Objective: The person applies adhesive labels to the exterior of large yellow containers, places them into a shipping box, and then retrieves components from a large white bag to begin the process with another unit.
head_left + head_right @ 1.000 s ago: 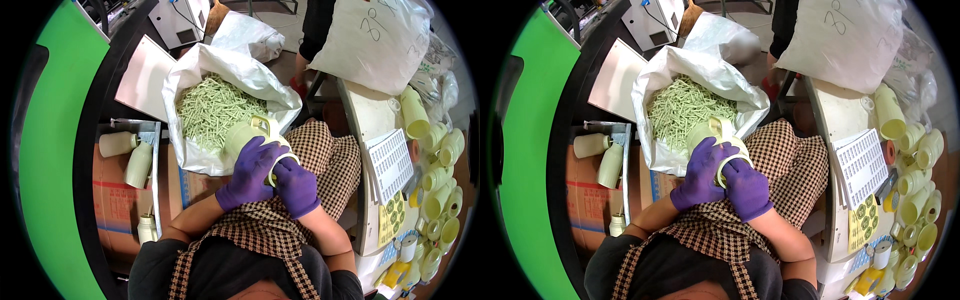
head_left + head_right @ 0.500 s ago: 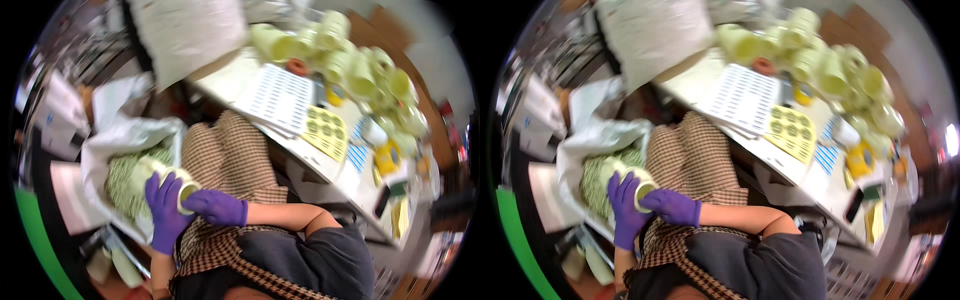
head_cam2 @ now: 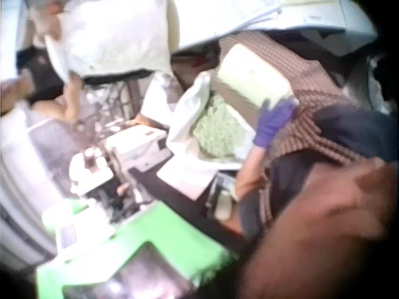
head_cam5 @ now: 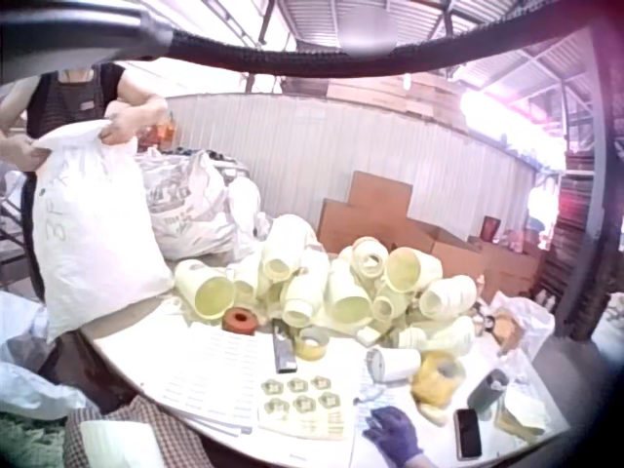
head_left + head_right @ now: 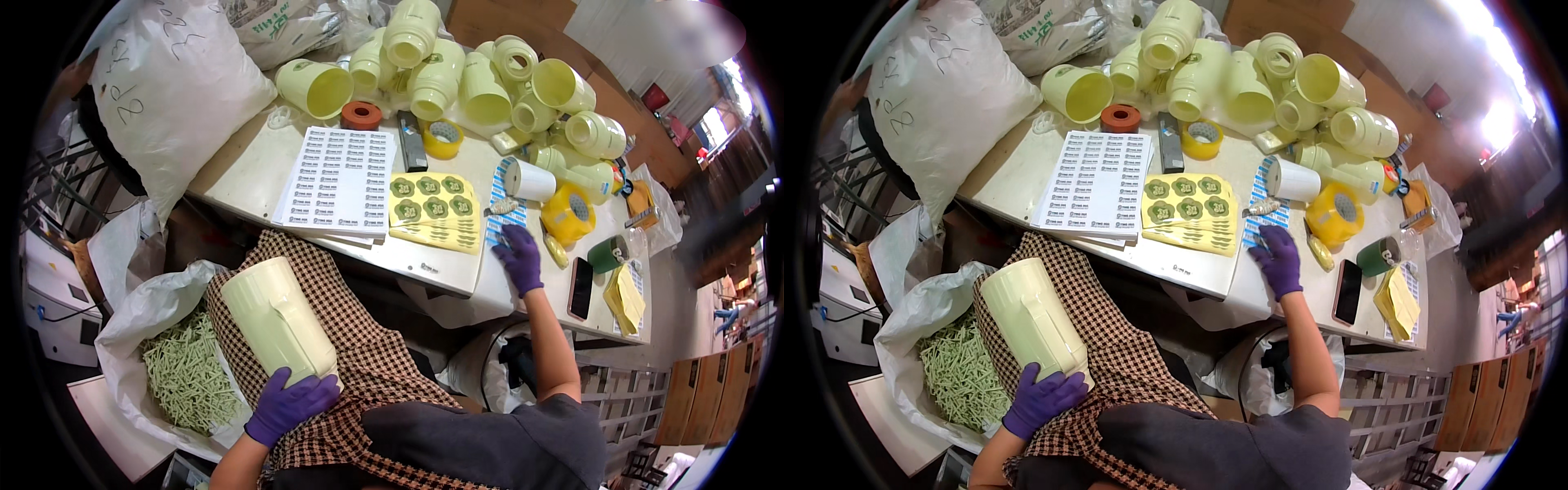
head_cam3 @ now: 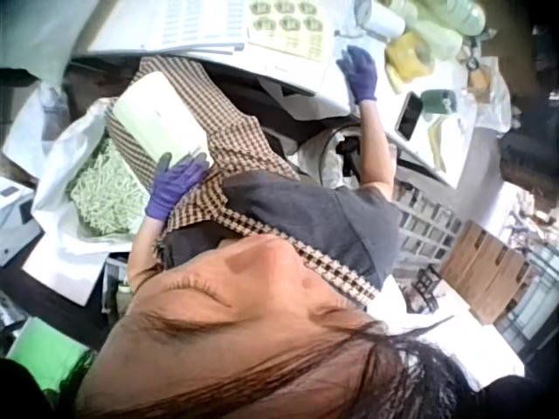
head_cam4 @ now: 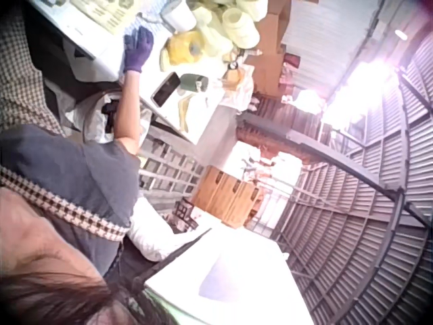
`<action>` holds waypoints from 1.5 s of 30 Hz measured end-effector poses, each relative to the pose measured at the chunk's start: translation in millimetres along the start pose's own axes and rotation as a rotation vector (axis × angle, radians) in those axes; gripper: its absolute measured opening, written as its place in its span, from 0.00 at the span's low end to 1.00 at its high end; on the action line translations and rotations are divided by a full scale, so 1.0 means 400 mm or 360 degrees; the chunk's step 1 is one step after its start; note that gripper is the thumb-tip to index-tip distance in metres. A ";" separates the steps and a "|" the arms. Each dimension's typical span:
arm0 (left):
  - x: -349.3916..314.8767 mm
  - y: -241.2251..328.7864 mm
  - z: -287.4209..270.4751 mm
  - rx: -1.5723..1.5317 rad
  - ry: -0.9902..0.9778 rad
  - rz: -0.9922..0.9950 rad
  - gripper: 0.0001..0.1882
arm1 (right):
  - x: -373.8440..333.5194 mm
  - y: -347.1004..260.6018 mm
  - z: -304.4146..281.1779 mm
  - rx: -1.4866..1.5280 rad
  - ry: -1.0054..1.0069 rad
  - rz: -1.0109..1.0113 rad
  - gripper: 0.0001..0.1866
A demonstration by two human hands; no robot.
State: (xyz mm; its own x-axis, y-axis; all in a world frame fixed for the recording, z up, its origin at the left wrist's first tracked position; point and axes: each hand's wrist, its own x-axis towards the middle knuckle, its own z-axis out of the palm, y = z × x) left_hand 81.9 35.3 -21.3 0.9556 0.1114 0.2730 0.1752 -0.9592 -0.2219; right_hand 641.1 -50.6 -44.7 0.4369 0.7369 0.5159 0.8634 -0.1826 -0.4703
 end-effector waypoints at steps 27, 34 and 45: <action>-0.006 0.016 0.043 -0.0151 0.0087 -0.0105 0.26 | 0.118 -0.644 0.212 0.1436 -0.0772 0.0106 0.03; -0.014 0.035 0.026 0.0500 0.0060 -0.0048 0.26 | 0.153 -0.852 0.379 0.1562 -0.1556 0.0073 0.07; -0.025 0.029 0.047 0.0740 -0.0047 0.0227 0.26 | 0.133 -0.871 0.386 0.1124 -0.1438 -0.0070 0.15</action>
State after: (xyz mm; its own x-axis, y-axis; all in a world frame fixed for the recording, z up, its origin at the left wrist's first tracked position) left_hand 78.8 28.0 -44.4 0.9829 0.0009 0.1841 0.1228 -0.7483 -0.6519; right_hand 324.5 152.6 36.2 -0.1772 0.9838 -0.0263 0.4145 0.0504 -0.9087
